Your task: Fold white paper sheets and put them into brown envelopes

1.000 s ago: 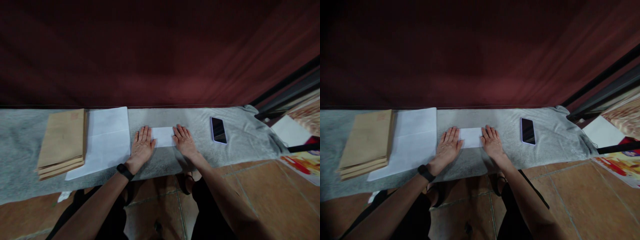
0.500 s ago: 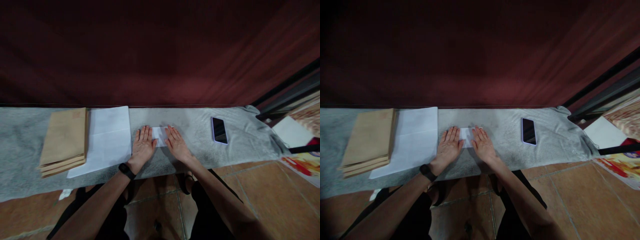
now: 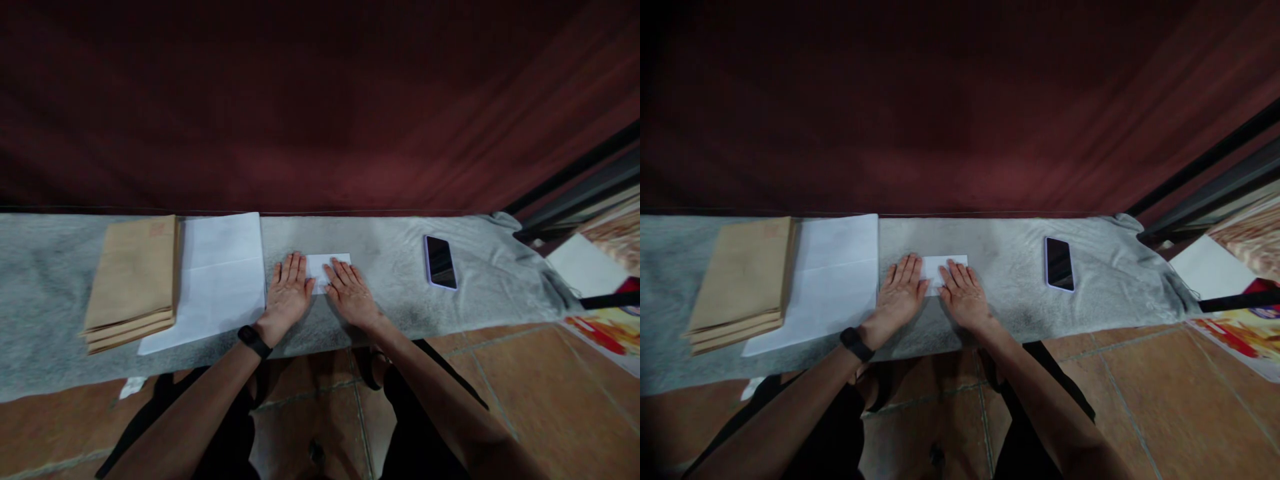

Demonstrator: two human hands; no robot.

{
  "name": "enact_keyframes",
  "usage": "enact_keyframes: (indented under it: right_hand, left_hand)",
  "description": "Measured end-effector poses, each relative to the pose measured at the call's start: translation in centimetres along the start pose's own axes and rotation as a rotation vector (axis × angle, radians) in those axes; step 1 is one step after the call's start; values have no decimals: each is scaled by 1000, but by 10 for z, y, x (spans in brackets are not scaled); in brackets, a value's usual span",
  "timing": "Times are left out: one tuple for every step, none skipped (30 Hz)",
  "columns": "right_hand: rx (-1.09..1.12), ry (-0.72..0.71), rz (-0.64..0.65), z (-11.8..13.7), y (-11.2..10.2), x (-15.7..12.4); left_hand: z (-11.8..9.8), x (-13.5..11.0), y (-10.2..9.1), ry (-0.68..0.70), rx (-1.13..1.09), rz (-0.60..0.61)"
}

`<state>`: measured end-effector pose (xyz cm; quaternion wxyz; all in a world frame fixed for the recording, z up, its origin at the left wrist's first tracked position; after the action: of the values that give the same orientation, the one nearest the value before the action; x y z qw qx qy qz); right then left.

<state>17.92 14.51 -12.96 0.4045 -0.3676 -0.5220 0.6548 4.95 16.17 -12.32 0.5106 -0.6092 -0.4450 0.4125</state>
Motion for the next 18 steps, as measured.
enact_keyframes:
  right_hand:
    - [1, 9, 1, -1, 0, 0]
    - [2, 15, 1, -3, 0, 0]
    - [3, 19, -1, -5, 0, 0]
    - [3, 21, -2, -6, 0, 0]
    - [2, 24, -4, -8, 0, -1]
    - [1, 26, -5, -9, -1, -1]
    - [0, 29, -5, -11, -1, -1]
    - [0, 33, -4, -12, -1, -1]
    - [0, 37, -1, -14, -1, -1]
    - [1, 41, 1, -15, -1, -1]
    - [2, 44, 5, -16, -1, -1]
    - [3, 47, 8, -16, -1, -1]
    - [4, 49, 11, -17, -1, -1]
    - [5, 50, 13, -17, -1, -1]
    - [4, 51, 15, -17, -1, -1]
    - [4, 51, 15, -18, 0, -1]
    - [3, 51, 14, -18, 0, -1]
    - [3, 51, 11, -18, 0, -1]
  left_hand:
    - [1, 0, 1, -3, -4, 4]
    - [2, 0, 1, -5, -7, 6]
    - [2, 0, 1, -5, -9, 8]
    - [2, 0, 1, -5, -10, 8]
    - [2, 0, 1, -4, -12, 8]
    - [2, 0, 1, -2, -12, 8]
    - [2, 0, 1, -1, -11, 8]
    - [2, -1, 1, 1, -8, 7]
    - [2, -1, 0, 3, -5, 5]
    - [1, -1, 0, 5, -2, 2]
    - [1, -1, 0, 8, 0, -3]
    - [1, -1, 0, 8, -1, -8]
    - [1, -1, -1, 6, -3, -14]
    - [2, -1, -1, 1, -6, -21]
    - [2, -1, -1, -2, -9, -28]
    - [1, -2, -2, -3, -12, -36]
    - [0, -2, -3, 4, -16, -43]
    - [-3, -3, -3, 20, -20, -48]
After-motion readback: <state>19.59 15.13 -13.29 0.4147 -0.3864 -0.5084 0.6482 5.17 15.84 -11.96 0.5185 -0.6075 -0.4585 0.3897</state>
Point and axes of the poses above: each hand's wrist, its own x-axis towards the middle knuckle, its own y-axis out of the palm, z = x × y, the point moved 10 cm from there along x, towards the middle knuckle, and after that the axes turned 10 degrees about z, right-handed, at the moved point
